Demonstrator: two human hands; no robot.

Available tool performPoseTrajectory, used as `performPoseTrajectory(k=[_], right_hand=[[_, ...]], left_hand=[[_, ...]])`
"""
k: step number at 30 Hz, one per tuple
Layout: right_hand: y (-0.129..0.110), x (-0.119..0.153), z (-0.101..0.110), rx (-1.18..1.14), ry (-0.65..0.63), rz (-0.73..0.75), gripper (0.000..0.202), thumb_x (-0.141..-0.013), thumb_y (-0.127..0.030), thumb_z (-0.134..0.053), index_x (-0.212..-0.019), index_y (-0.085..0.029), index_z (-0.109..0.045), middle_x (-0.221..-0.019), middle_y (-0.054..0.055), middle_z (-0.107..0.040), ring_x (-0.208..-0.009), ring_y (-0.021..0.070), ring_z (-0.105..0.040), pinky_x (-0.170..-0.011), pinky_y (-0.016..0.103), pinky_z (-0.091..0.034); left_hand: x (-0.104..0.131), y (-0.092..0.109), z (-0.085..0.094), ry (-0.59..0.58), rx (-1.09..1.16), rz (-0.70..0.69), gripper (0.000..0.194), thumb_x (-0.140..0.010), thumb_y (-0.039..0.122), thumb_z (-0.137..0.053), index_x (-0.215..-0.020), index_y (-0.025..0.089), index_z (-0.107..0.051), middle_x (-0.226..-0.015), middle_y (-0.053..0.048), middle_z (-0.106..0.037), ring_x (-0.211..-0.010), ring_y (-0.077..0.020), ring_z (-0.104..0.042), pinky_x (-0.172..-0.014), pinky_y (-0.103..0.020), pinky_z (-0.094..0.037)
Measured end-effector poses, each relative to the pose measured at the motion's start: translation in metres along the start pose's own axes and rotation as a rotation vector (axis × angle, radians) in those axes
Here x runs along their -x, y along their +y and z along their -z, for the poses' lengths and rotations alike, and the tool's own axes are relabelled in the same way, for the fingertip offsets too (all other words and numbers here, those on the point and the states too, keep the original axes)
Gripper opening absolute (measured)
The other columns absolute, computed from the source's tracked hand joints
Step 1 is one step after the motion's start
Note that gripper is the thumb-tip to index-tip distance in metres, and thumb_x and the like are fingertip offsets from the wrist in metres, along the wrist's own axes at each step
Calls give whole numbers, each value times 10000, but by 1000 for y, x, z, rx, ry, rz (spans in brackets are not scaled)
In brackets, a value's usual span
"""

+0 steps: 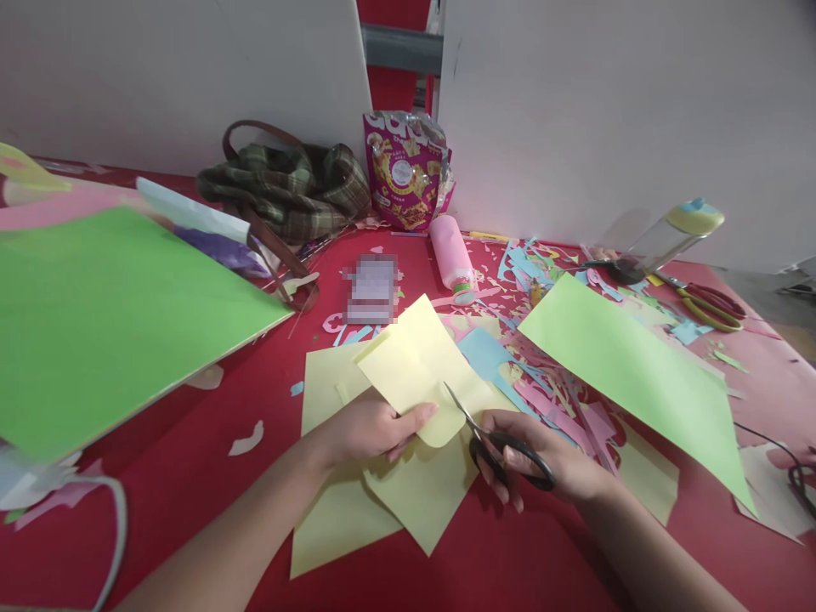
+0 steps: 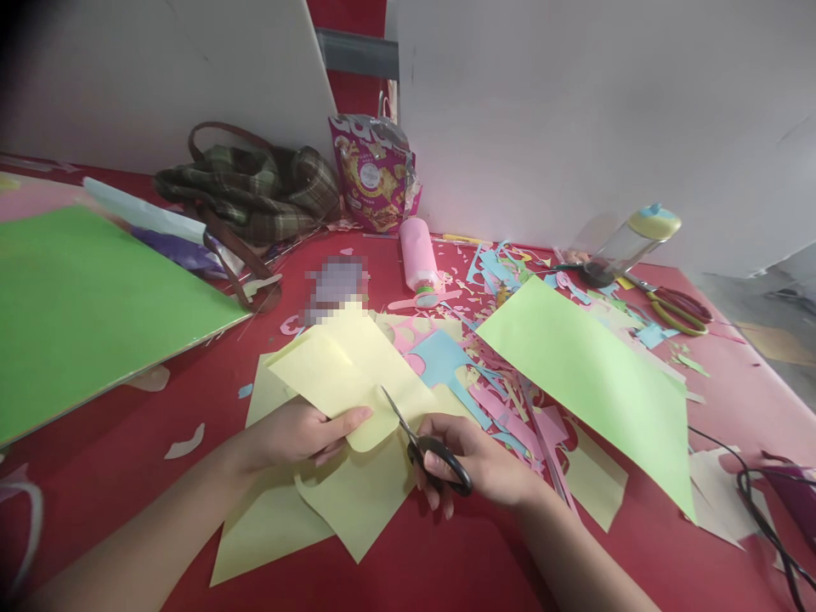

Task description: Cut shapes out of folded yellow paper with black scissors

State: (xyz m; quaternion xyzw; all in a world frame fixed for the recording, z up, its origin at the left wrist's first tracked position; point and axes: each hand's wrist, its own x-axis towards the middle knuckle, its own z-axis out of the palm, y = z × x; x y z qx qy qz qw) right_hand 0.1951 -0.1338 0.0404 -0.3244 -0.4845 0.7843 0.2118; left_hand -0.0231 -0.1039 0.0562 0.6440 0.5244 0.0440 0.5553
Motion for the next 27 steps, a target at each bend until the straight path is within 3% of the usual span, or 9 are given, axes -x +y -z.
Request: performPoseTrajectory(k=[7,13,21,27], right_hand=[[0,1,1,-5,-9,-11,319,-718,-431,-540,-772,-139,-423,-564,-14,-527,-429,64,-504,-360,150,-379],[-1,-1,-1,-11,-10,4,333,-724,-456,-516,-768,-137,-432,-619,14,-548,-490,90,-543,-396,178,-415],[-2,-1,-1,-1,-8,-14,325,-719,-440,-532,-765,-136,-427,-554,-16,-529,-417,64,-498,-366,164,-391],[0,-1,-2,-12,-10,2,319,-739,-448,-501,-763,-141,-421,-585,-2,-530,-501,99,-549,-400,186,-418]], left_hand=[[-1,0,1,-4,68,-91,473,-765,445,-372,-374,183,-334,-313,52,-347,-334,-72,-366,-467,-187,-370],[-1,2,1,-44,122,-85,415,-768,426,-385,-432,184,-352,-310,69,-315,-313,-65,-326,-418,-187,-345],[-1,3,2,-51,107,-100,439,-773,407,-383,-400,179,-340,-306,62,-327,-314,-60,-337,-427,-184,-351],[-1,5,1,-75,179,-88,386,-758,414,-402,-449,189,-348,-302,78,-304,-305,-65,-315,-386,-189,-320]])
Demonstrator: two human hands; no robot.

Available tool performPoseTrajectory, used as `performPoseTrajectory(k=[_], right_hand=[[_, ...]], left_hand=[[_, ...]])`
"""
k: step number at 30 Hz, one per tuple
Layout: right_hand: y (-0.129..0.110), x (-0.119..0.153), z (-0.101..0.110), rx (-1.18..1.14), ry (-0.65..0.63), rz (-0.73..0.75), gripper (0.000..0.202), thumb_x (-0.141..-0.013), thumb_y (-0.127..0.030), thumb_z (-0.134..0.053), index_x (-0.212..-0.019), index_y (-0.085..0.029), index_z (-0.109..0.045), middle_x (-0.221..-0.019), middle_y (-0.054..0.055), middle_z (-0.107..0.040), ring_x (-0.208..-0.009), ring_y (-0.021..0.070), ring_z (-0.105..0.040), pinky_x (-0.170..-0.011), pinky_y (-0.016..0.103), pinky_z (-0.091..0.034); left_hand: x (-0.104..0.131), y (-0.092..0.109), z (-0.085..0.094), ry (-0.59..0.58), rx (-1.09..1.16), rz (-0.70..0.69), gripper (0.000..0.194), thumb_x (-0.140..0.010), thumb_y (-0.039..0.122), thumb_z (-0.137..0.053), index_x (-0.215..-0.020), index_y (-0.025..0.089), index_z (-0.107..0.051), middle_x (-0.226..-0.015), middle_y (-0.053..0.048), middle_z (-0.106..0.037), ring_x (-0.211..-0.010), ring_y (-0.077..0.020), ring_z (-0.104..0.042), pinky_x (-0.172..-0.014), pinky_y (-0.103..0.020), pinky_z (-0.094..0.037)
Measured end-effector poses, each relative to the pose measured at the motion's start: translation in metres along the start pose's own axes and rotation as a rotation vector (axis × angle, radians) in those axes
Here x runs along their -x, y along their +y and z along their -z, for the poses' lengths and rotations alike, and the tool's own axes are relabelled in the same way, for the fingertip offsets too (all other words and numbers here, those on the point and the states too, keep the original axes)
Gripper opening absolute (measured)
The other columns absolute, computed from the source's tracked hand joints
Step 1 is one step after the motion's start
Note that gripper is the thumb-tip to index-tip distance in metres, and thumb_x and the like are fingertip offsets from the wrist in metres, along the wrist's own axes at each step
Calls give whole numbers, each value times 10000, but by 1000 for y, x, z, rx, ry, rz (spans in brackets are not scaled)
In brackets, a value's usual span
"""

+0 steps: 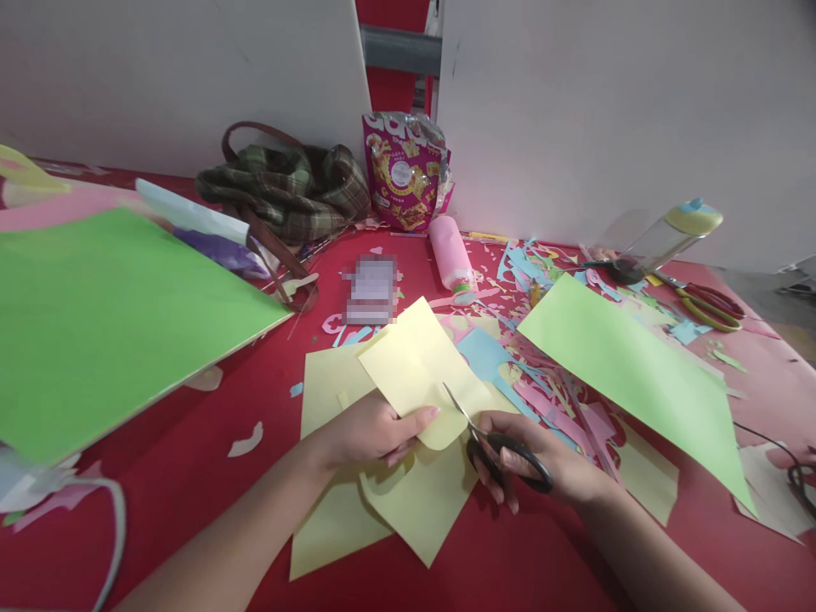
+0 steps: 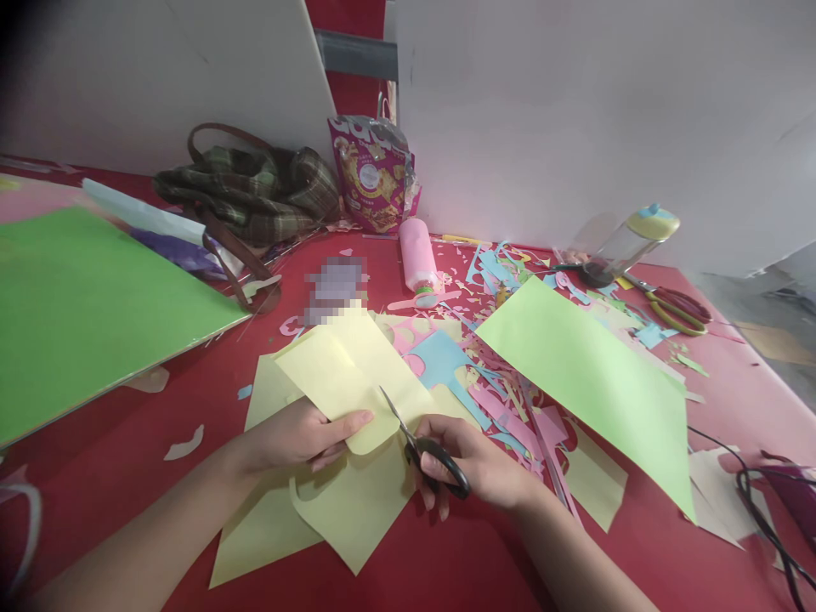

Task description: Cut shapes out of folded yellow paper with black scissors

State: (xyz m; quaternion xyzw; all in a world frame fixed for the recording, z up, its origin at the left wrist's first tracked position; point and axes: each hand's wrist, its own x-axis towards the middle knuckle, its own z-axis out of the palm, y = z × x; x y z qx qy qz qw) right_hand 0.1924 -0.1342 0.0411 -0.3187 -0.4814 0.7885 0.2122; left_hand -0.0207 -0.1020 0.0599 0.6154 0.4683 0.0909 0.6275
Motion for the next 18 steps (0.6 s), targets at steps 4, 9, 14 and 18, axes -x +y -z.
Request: performPoseTrajectory(k=[4,9,14,18], right_hand=[[1,0,1,10,8,-1,323,-733,-447,-512,-771,-138,-427,-583,-3,-538,-464,86,-535,-383,181,-411],[1,0,1,15,13,1,322,-730,-438,-522,-774,-131,-434,-567,-9,-537,-437,76,-526,-368,167,-396],[0,0,-1,1,20,4,326,-731,-449,-513,-753,-135,-427,-573,-8,-529,-490,94,-551,-394,177,-412],[0,-1,-1,10,24,-3,320,-731,-439,-520,-750,-133,-430,-564,-11,-533,-454,80,-537,-385,172,-402]], left_hand=[[0,0,1,-5,4,-3,389,-758,412,-403,-446,188,-345,-301,78,-302,-305,-64,-314,-392,-192,-319],[0,1,2,-20,-9,-10,414,-765,407,-396,-420,184,-344,-299,71,-316,-308,-62,-320,-412,-196,-330],[0,0,0,-19,4,-12,405,-765,407,-399,-430,187,-341,-303,72,-313,-310,-65,-318,-400,-196,-320],[0,-2,0,-19,7,-29,409,-771,396,-395,-423,186,-346,-302,69,-309,-305,-63,-316,-394,-195,-317]])
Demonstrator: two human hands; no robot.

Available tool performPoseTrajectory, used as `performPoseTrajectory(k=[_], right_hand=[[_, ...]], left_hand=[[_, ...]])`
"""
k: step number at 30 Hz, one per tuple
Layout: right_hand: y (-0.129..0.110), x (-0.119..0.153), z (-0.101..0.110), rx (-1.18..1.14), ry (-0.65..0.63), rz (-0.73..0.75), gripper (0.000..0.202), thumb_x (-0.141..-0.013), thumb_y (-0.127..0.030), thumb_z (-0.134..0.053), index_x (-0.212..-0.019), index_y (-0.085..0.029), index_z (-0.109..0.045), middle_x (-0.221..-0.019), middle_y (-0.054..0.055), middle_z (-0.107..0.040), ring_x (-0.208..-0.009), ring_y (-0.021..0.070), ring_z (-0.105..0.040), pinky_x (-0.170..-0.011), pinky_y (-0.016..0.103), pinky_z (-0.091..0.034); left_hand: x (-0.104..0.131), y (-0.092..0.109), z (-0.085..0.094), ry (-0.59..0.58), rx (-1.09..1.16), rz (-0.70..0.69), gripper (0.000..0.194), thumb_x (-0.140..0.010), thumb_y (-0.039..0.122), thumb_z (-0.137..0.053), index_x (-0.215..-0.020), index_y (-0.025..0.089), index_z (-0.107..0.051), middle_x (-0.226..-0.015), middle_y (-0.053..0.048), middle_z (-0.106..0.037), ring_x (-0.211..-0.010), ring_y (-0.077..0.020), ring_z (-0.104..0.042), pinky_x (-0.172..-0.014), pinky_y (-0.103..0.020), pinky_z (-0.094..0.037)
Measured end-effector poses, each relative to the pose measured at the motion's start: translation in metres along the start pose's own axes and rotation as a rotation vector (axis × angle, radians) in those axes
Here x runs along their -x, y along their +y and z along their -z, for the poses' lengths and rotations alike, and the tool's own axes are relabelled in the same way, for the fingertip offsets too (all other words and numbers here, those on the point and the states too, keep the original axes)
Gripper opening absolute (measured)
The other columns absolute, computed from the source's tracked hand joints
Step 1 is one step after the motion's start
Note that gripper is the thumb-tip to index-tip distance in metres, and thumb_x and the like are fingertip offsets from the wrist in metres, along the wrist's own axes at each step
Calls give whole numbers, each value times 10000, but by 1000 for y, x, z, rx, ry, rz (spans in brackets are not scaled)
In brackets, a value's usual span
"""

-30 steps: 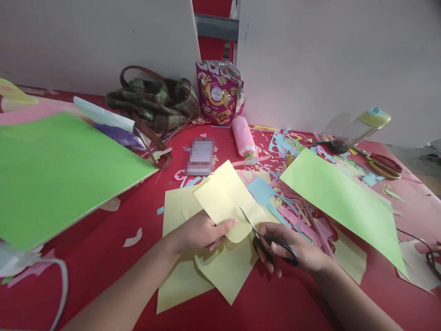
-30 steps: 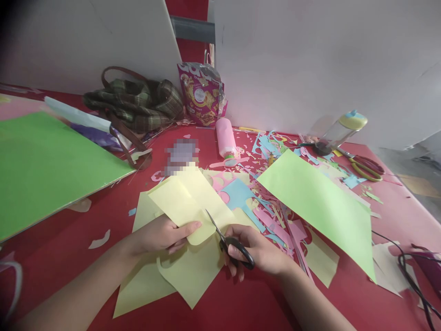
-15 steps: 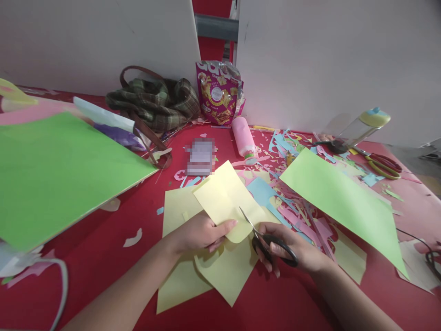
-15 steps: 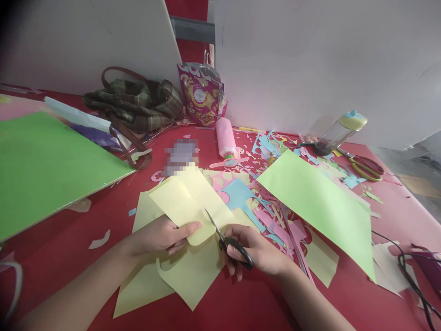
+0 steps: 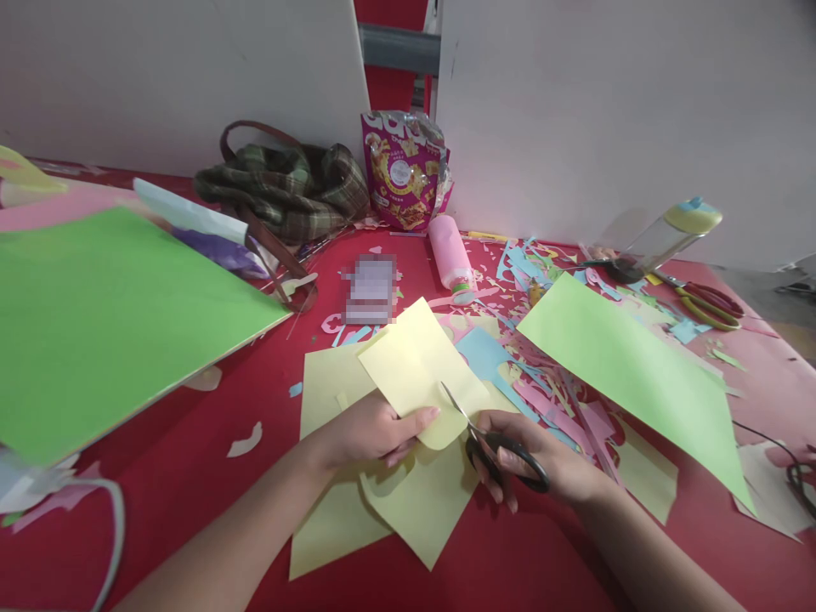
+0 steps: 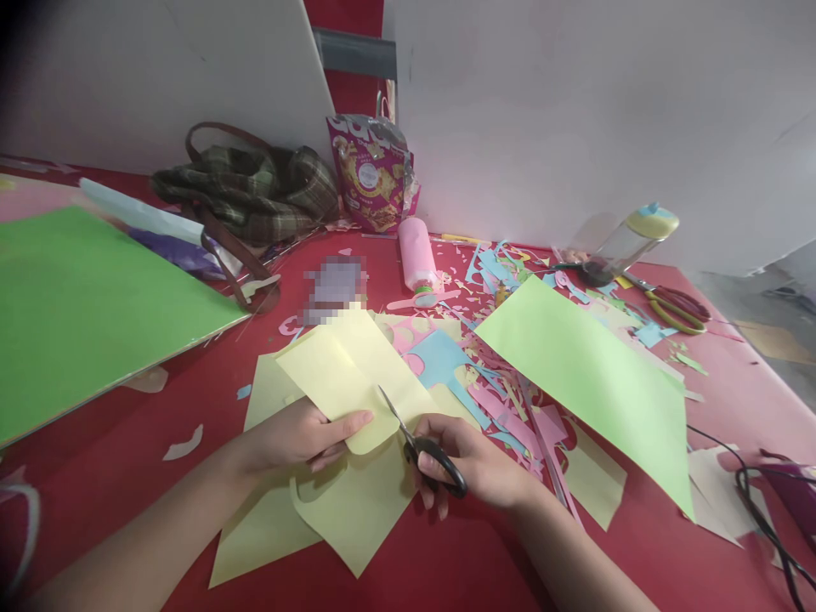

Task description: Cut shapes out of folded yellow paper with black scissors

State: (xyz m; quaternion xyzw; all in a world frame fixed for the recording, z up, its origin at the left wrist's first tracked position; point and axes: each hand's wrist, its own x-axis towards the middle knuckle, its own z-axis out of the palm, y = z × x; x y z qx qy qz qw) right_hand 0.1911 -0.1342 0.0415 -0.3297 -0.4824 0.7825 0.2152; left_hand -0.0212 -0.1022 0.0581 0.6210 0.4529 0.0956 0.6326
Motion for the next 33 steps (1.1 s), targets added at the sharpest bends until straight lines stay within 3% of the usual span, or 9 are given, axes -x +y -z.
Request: performPoseTrajectory(k=[33], right_hand=[[3,-1,-1,-18,13,-5,315,-721,-429,-539,-763,-145,-410,-562,-16,-522,-485,95,-547,-389,185,-426]], left_hand=[[-3,-4,-3,-65,112,-47,396,-774,391,-389,-443,184,-323,-295,85,-273,-282,-42,-286,-348,-182,-273]])
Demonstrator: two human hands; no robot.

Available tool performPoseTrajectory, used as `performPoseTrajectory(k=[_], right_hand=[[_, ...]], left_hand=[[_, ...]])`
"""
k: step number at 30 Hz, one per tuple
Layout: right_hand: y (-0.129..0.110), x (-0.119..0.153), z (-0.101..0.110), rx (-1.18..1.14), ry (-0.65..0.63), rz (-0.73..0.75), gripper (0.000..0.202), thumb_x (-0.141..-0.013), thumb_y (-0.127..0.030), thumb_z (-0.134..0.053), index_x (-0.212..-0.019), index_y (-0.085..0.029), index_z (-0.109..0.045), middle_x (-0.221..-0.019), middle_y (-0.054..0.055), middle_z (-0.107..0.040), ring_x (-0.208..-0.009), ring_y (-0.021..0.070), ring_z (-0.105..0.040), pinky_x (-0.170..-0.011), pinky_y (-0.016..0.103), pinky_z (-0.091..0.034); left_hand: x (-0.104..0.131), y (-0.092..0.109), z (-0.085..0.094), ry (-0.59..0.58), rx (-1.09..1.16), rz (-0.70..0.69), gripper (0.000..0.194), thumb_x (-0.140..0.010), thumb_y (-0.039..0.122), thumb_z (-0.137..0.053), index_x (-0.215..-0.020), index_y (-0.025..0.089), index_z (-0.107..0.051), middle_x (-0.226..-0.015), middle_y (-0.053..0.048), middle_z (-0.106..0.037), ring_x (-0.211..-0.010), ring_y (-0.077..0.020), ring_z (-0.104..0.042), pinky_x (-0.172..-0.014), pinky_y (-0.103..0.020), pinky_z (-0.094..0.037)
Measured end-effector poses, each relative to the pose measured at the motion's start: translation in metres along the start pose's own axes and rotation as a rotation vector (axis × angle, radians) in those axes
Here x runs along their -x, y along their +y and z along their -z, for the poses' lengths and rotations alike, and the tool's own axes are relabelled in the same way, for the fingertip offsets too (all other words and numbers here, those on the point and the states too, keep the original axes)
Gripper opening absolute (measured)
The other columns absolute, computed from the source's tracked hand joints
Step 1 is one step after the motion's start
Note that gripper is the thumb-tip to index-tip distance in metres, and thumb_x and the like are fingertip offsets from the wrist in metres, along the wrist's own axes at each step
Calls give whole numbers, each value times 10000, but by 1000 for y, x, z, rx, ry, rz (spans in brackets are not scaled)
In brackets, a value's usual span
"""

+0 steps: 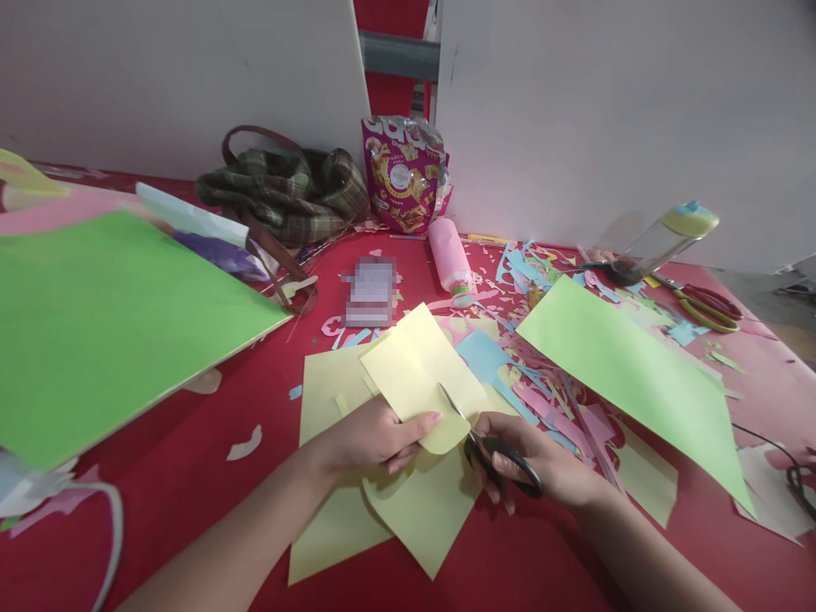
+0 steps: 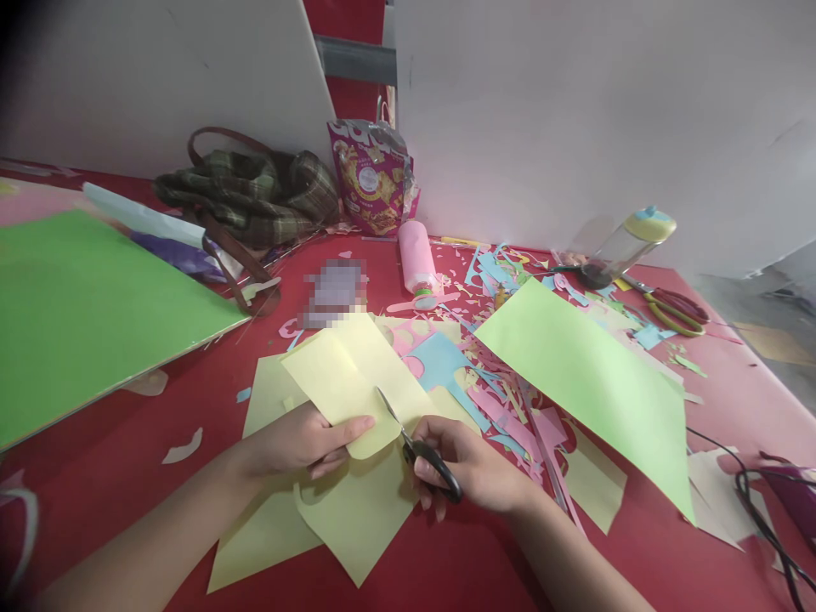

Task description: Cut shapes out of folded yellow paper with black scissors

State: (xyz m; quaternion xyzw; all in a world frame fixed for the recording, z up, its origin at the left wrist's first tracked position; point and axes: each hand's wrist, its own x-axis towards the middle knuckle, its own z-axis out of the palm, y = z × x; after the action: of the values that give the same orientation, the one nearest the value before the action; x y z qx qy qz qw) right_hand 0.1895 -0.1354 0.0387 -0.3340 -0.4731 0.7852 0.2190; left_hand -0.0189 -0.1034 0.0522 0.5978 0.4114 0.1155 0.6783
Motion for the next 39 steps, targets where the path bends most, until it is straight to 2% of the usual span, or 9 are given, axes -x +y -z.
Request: performPoseTrajectory(k=[16,28,39], right_hand=[[3,1,1,-8,0,-7,294,-730,-402,-541,-786,-146,-407,-601,-10,-517,-473,80,-530,-396,177,-418],[4,-1,1,-32,-13,18,282,-733,-385,-543,-791,-151,-396,-615,-5,-509,-490,83,-524,-402,180,-427],[6,-1,-1,-50,-21,28,282,-744,-396,-526,-789,-154,-391,-619,-6,-511,-495,78,-523,-417,180,-429]], left_hand=[[-1,-3,-1,-47,118,11,385,-773,386,-413,-464,186,-298,-310,107,-240,-284,-34,-274,-344,-173,-260],[-3,-6,-1,-69,205,-5,274,-770,358,-433,-575,177,-370,-322,128,-248,-273,-31,-270,-325,-156,-233],[-3,-8,-1,-86,208,0,307,-778,362,-429,-546,178,-348,-317,124,-242,-272,-31,-276,-335,-161,-235]])
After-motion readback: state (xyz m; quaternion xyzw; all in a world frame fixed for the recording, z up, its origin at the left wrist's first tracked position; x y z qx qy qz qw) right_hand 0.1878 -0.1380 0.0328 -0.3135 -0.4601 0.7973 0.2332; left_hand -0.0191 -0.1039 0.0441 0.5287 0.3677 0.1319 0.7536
